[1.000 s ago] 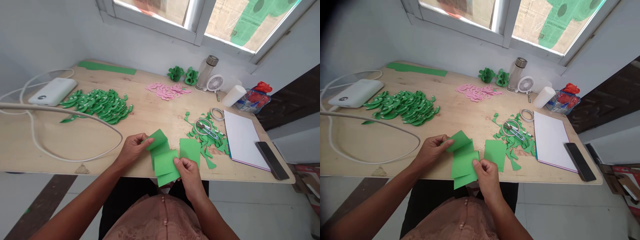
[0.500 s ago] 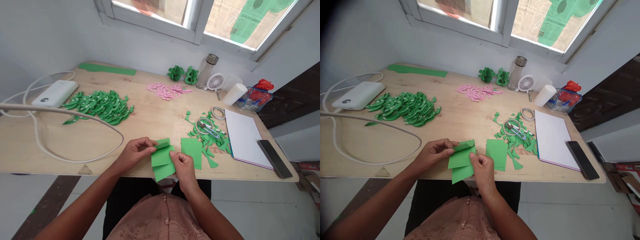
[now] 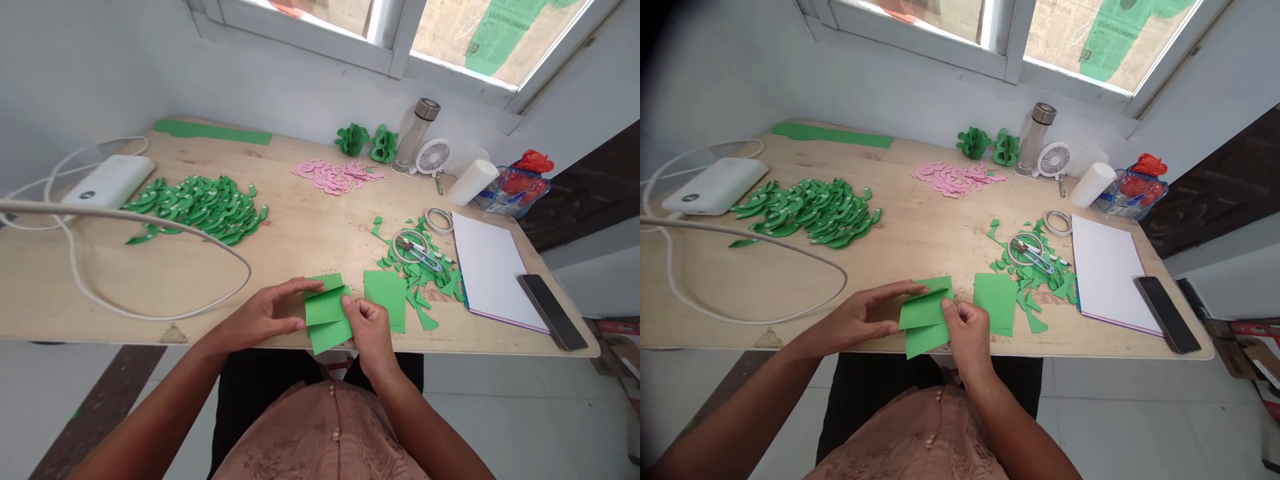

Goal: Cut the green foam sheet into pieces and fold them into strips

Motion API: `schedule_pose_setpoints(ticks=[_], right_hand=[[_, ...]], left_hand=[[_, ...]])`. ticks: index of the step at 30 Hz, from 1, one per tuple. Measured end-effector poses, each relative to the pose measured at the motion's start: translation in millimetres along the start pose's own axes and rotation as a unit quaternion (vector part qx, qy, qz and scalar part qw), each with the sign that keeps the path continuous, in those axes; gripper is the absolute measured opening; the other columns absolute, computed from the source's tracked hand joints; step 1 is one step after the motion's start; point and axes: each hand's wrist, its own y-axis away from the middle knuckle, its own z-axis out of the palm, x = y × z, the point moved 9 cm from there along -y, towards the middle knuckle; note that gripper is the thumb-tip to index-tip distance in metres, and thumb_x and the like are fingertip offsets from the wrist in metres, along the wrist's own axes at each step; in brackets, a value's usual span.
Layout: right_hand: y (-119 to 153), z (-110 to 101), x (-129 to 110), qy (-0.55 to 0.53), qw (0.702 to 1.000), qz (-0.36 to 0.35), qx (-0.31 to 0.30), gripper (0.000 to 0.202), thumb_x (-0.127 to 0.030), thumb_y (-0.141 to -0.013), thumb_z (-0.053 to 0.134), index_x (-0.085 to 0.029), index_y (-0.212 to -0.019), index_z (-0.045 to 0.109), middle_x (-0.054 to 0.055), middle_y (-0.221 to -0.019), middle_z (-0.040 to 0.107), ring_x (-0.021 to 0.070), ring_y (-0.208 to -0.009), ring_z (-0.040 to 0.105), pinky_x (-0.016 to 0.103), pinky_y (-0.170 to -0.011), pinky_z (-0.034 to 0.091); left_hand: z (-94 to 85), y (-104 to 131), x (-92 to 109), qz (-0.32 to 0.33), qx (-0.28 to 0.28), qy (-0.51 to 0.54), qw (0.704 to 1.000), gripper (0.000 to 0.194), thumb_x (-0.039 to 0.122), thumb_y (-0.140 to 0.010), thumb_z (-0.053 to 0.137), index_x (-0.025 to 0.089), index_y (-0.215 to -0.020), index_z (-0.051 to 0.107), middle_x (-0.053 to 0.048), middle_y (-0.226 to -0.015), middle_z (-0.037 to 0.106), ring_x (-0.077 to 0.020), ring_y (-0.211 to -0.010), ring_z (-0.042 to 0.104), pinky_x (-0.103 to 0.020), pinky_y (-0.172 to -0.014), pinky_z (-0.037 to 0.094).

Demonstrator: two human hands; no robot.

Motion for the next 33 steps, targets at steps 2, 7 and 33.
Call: schedule_pose_setpoints(ticks=[2,7,33], right_hand=[[0,0,-1,-0.001,1.0,-0.002,0.0,0.054,-0.061,-0.075,0.062,-0.022,-0.052,0.033,-0.008,-0.048,0.025,0.0065,-0.046,0.021,0.023,-0.043,0.017],[5,5,2,-0.02,0.999,0.024,-0.01,0.052,-0.066,-0.077,0.058,-0.02,-0.056,0.046,-0.006,-0.047,0.038,0.0088,-0.043,0.035,0.022,-0.041,0.023],[-5,-19,-69,-0.056,0.993,-0.1,-0.007,0.022,-0.039,-0.07,0.073,-0.019,-0.066,0.065,-0.004,-0.061,0.053,0.0104,-0.057,0.043,0.024,-0.056,0.037]], left_hand=[[-1.6,-4,-1,0.004,0.037,-0.002,0.999,0.039,0.037,-0.078,0.065,0.027,-0.116,0.065,-0.005,-0.121,0.066,-0.0243,-0.119,0.056,-0.041,-0.103,0.041],[-12.5,-8,-9,-0.019,0.209,0.038,0.977,0.022,0.041,-0.076,0.064,0.021,-0.08,0.072,-0.002,-0.084,0.073,-0.0195,-0.083,0.065,-0.031,-0.08,0.051],[22.3,-13,17,-0.051,0.109,0.202,0.972,0.032,0.042,-0.077,0.067,0.02,-0.101,0.067,-0.005,-0.094,0.072,-0.0207,-0.086,0.067,-0.031,-0.072,0.055]])
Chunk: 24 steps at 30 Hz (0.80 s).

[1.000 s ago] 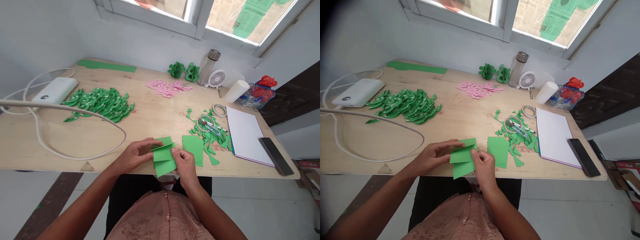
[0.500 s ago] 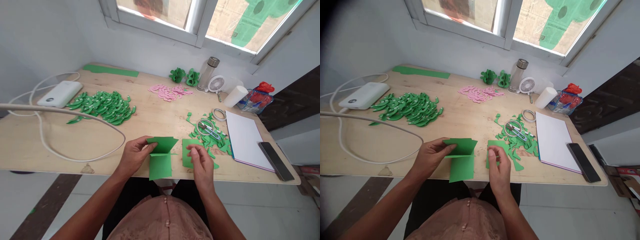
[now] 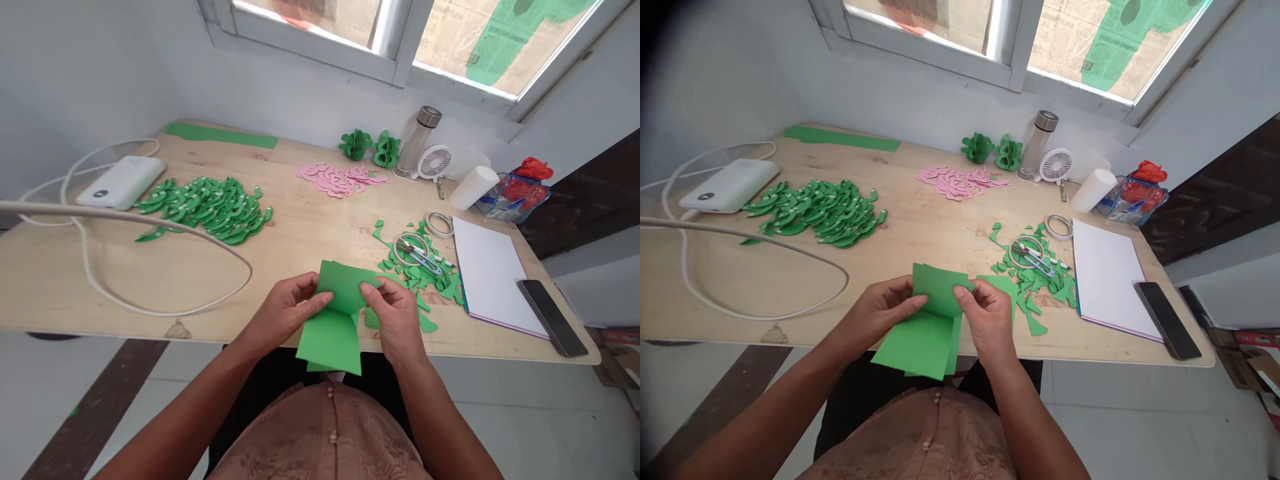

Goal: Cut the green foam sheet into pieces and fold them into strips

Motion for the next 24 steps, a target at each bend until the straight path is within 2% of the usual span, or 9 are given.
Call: schedule_pose_setpoints(ticks=[3,6,10,14,18,24], right_hand=[[0,-6,3,-0.031,0.999,0.005,0.034,0.024,-0.038,-0.068,0.076,-0.019,-0.065,0.06,-0.005,-0.06,0.052,0.0102,-0.058,0.043,0.023,-0.057,0.039],[0,-9,7,-0.046,0.998,0.015,0.045,0.029,-0.041,-0.068,0.076,-0.019,-0.064,0.057,-0.005,-0.06,0.051,0.0107,-0.059,0.045,0.023,-0.058,0.04],[1,-9,8,-0.072,0.995,0.028,0.058,0.032,-0.043,-0.068,0.076,-0.02,-0.064,0.055,-0.004,-0.061,0.052,0.0111,-0.059,0.046,0.023,-0.055,0.04],[5,-4,3,-0.112,0.991,0.025,0.069,0.031,-0.042,-0.068,0.077,-0.02,-0.068,0.055,-0.004,-0.062,0.054,0.0108,-0.058,0.047,0.023,-0.054,0.042],[8,-1,-1,-0.145,0.986,0.017,0.087,0.031,-0.04,-0.069,0.077,-0.02,-0.068,0.053,-0.006,-0.061,0.054,0.0095,-0.055,0.047,0.022,-0.053,0.042],[11,2,-4,-0.169,0.981,0.013,0.095,0.03,-0.039,-0.069,0.078,-0.021,-0.069,0.055,-0.007,-0.062,0.057,0.0095,-0.056,0.049,0.022,-0.053,0.042]], left_hand=[[11.4,2,-10,-0.05,-0.063,-0.004,0.997,0.034,0.044,-0.076,0.066,0.021,-0.1,0.067,-0.005,-0.095,0.072,-0.0204,-0.081,0.066,-0.031,-0.067,0.055],[14.4,6,-16,-0.077,-0.085,-0.019,0.993,0.033,0.045,-0.076,0.065,0.02,-0.097,0.067,-0.004,-0.088,0.072,-0.0182,-0.071,0.064,-0.028,-0.058,0.052],[17.0,8,-16,-0.068,-0.081,-0.02,0.994,0.031,0.042,-0.076,0.066,0.019,-0.096,0.068,-0.003,-0.086,0.07,-0.0172,-0.07,0.063,-0.027,-0.059,0.051],[23.5,10,-11,-0.042,-0.06,-0.008,0.997,0.041,0.041,-0.077,0.066,0.019,-0.111,0.063,-0.006,-0.098,0.071,-0.0216,-0.084,0.065,-0.031,-0.068,0.054],[26.9,14,-2,-0.009,-0.03,-0.045,0.998,0.044,0.043,-0.085,0.057,0.02,-0.122,0.057,-0.007,-0.107,0.069,-0.0233,-0.093,0.063,-0.032,-0.074,0.053],[29.7,19,2,0.005,-0.012,-0.054,0.998,0.042,0.046,-0.092,0.046,0.021,-0.124,0.057,-0.006,-0.108,0.068,-0.0206,-0.087,0.062,-0.031,-0.074,0.051]])
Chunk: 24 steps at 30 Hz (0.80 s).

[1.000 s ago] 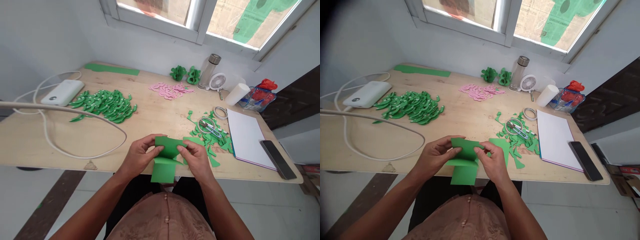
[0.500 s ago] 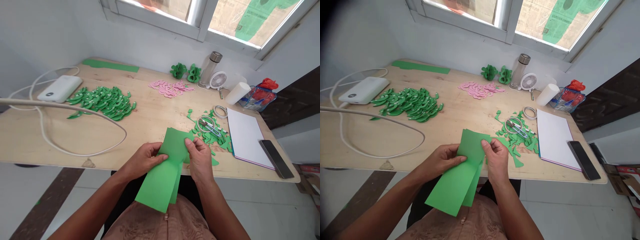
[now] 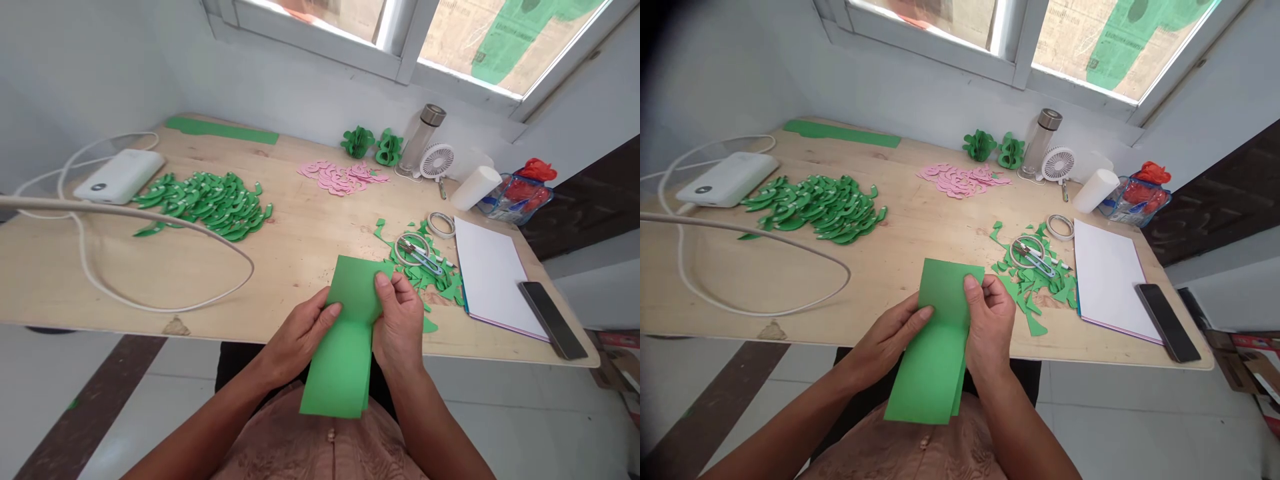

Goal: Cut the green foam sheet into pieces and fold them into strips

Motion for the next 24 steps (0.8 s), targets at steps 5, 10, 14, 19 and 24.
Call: schedule_pose_setpoints(ticks=[5,10,14,19,24], right_hand=[[3,3,0,-0.015,1.0,0.005,0.009,0.028,-0.038,-0.07,0.078,-0.02,-0.071,0.056,-0.006,-0.067,0.063,0.0098,-0.06,0.055,0.022,-0.058,0.046],[4,6,1,-0.031,0.999,0.019,0.01,0.027,-0.036,-0.071,0.078,-0.02,-0.071,0.057,-0.005,-0.07,0.067,0.0103,-0.061,0.058,0.022,-0.057,0.046],[4,5,-2,-0.036,0.999,0.007,0.024,0.027,-0.037,-0.069,0.078,-0.02,-0.072,0.057,-0.005,-0.069,0.066,0.0096,-0.059,0.057,0.022,-0.059,0.047],[5,3,-8,-0.008,0.999,-0.02,0.037,0.029,-0.04,-0.07,0.077,-0.02,-0.072,0.057,-0.005,-0.067,0.063,0.0096,-0.059,0.055,0.023,-0.061,0.047],[6,3,-11,0.017,0.999,-0.038,0.03,0.029,-0.042,-0.073,0.075,-0.02,-0.071,0.056,-0.005,-0.066,0.062,0.0099,-0.059,0.054,0.023,-0.061,0.048]], left_hand=[[1.6,0,-5,-0.01,0.038,0.061,0.997,0.041,0.047,-0.091,0.048,0.02,-0.121,0.056,-0.007,-0.108,0.067,-0.0199,-0.089,0.06,-0.032,-0.079,0.05],[3.8,-1,-10,-0.038,0.056,0.122,0.99,0.038,0.051,-0.086,0.055,0.019,-0.106,0.059,-0.004,-0.088,0.066,-0.0161,-0.071,0.057,-0.029,-0.063,0.05],[2.2,1,-12,-0.055,0.073,0.133,0.987,0.036,0.054,-0.082,0.058,0.019,-0.09,0.056,0.001,-0.073,0.058,-0.0129,-0.061,0.052,-0.025,-0.055,0.047],[-2.3,5,-15,-0.055,0.095,0.102,0.989,0.037,0.055,-0.08,0.058,0.02,-0.077,0.049,0.003,-0.066,0.049,-0.0122,-0.059,0.049,-0.023,-0.051,0.043],[-4.8,5,-10,-0.038,0.105,0.08,0.991,0.037,0.055,-0.082,0.056,0.019,-0.075,0.05,0.004,-0.064,0.048,-0.0098,-0.056,0.043,-0.02,-0.048,0.038]])
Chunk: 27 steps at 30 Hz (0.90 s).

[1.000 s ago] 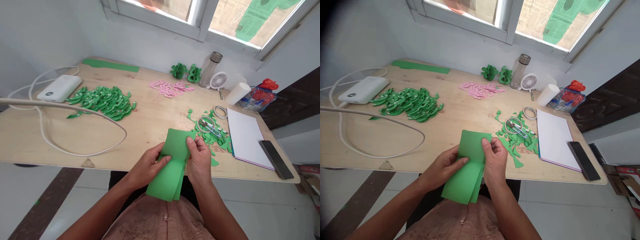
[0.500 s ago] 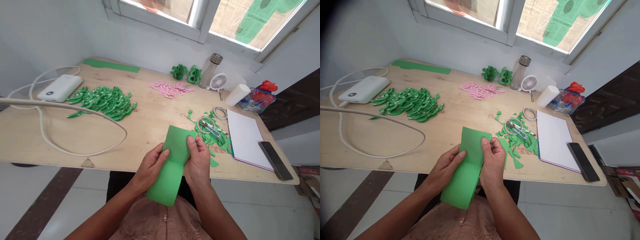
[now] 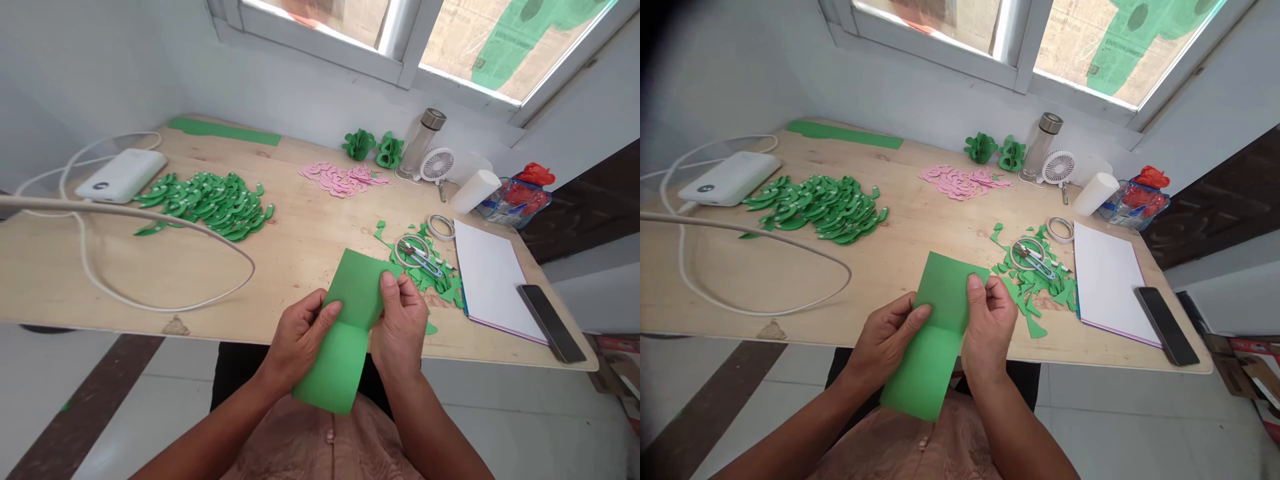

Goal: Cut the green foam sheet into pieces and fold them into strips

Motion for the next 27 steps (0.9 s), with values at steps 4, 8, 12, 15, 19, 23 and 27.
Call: schedule_pose_setpoints(ticks=[4,8,12,15,19,23,27], right_hand=[[0.0,0.9,-1.9,0.01,1.0,-0.008,-0.007,0.029,-0.043,-0.075,0.074,-0.02,-0.071,0.056,-0.004,-0.066,0.062,0.0099,-0.059,0.054,0.023,-0.062,0.048],[-0.1,0.4,-5.0,0.035,0.999,-0.017,-0.001,0.031,-0.045,-0.075,0.073,-0.02,-0.07,0.055,-0.004,-0.065,0.061,0.0103,-0.058,0.053,0.024,-0.061,0.049],[0.1,0.3,-7.6,0.047,0.999,-0.021,0.005,0.032,-0.046,-0.075,0.072,-0.02,-0.069,0.054,-0.005,-0.064,0.059,0.0104,-0.058,0.052,0.025,-0.061,0.048],[0.2,0.4,-7.2,0.039,0.999,-0.017,0.006,0.031,-0.045,-0.075,0.073,-0.02,-0.068,0.055,-0.005,-0.064,0.06,0.0099,-0.058,0.052,0.024,-0.061,0.047],[0.3,-0.6,-6.2,0.05,0.999,-0.017,0.006,0.032,-0.046,-0.075,0.072,-0.02,-0.067,0.054,-0.005,-0.063,0.058,0.0101,-0.057,0.051,0.024,-0.06,0.046],[0.1,-2.2,-4.5,0.049,0.999,-0.015,0.007,0.034,-0.046,-0.075,0.072,-0.02,-0.066,0.053,-0.005,-0.062,0.056,0.0097,-0.056,0.048,0.022,-0.057,0.045],[0.0,-2.1,-3.1,0.03,0.999,-0.012,0.005,0.034,-0.044,-0.075,0.074,-0.02,-0.064,0.052,-0.006,-0.058,0.053,0.0086,-0.054,0.045,0.02,-0.055,0.044]], left_hand=[[-0.5,0.4,2.8,0.007,0.004,-0.005,1.0,0.037,0.054,-0.082,0.055,0.019,-0.073,0.048,0.004,-0.063,0.047,-0.0094,-0.055,0.041,-0.02,-0.046,0.036],[-1.7,1.1,3.6,0.017,0.009,-0.034,0.999,0.038,0.054,-0.084,0.053,0.02,-0.071,0.044,0.004,-0.064,0.048,-0.0096,-0.055,0.043,-0.021,-0.047,0.037],[-0.5,1.7,3.5,0.017,0.004,-0.04,0.999,0.038,0.056,-0.084,0.052,0.02,-0.071,0.045,0.003,-0.065,0.05,-0.0103,-0.056,0.045,-0.021,-0.048,0.038],[0.5,2.0,3.1,0.009,0.003,-0.03,0.999,0.038,0.056,-0.083,0.053,0.02,-0.072,0.047,0.003,-0.065,0.051,-0.0106,-0.055,0.045,-0.021,-0.048,0.038],[-0.2,2.5,3.1,0.002,0.012,-0.031,0.999,0.038,0.055,-0.082,0.055,0.02,-0.072,0.049,0.003,-0.063,0.051,-0.0104,-0.054,0.044,-0.021,-0.047,0.037],[0.3,2.8,2.5,0.001,0.009,-0.031,0.999,0.038,0.056,-0.081,0.055,0.019,-0.073,0.051,0.003,-0.062,0.05,-0.01,-0.053,0.042,-0.021,-0.046,0.036],[0.6,3.2,1.8,-0.001,0.005,-0.029,1.0,0.038,0.056,-0.081,0.055,0.019,-0.072,0.05,0.003,-0.063,0.051,-0.0104,-0.054,0.044,-0.021,-0.046,0.038]])
